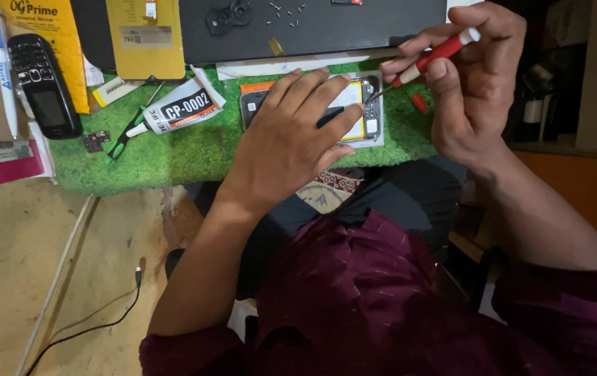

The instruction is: The person pries open a smartphone, removes its back cover and battery area, then uses a red-handled screwdriver to unscrew and work on the internal components, with a glue tube and tweezers on the mat nearby. They hold the phone steady with one hand while driving the screwdriver with the other throughout the clip.

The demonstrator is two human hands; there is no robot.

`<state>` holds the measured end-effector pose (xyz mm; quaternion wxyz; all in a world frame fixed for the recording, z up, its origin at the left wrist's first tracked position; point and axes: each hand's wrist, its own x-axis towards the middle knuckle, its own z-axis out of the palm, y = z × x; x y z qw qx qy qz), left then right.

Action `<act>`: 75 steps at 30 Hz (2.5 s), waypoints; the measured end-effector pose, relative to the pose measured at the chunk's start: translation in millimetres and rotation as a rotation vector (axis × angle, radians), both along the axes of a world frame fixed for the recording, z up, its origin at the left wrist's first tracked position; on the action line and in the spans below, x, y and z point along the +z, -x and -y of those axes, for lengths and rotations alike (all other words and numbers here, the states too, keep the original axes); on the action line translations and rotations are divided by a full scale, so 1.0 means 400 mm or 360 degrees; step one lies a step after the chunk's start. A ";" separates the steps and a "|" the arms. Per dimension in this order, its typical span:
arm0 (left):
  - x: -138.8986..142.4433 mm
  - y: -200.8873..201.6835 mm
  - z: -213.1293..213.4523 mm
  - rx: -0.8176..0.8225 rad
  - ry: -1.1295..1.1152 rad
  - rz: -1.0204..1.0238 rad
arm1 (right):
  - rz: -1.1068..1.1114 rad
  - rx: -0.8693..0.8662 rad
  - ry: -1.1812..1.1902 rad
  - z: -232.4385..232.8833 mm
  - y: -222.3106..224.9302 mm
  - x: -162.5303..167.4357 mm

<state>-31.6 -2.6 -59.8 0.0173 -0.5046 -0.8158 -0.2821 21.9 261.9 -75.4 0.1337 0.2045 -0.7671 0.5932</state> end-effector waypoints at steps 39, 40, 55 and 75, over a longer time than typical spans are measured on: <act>0.025 0.003 -0.001 0.0054 -0.0067 0.0090 | -0.0565 -0.0284 -0.0729 0.063 0.005 0.082; 0.026 0.003 0.000 0.0067 -0.0049 0.0085 | -0.0519 -0.0244 -0.0681 0.064 0.004 0.083; 0.022 -0.002 -0.007 0.0096 0.0010 0.0070 | -0.0662 -0.0279 -0.0609 0.080 0.022 0.096; 0.067 0.005 0.030 0.0167 0.0113 -0.0019 | -0.0582 -0.0279 -0.0573 0.083 0.014 0.060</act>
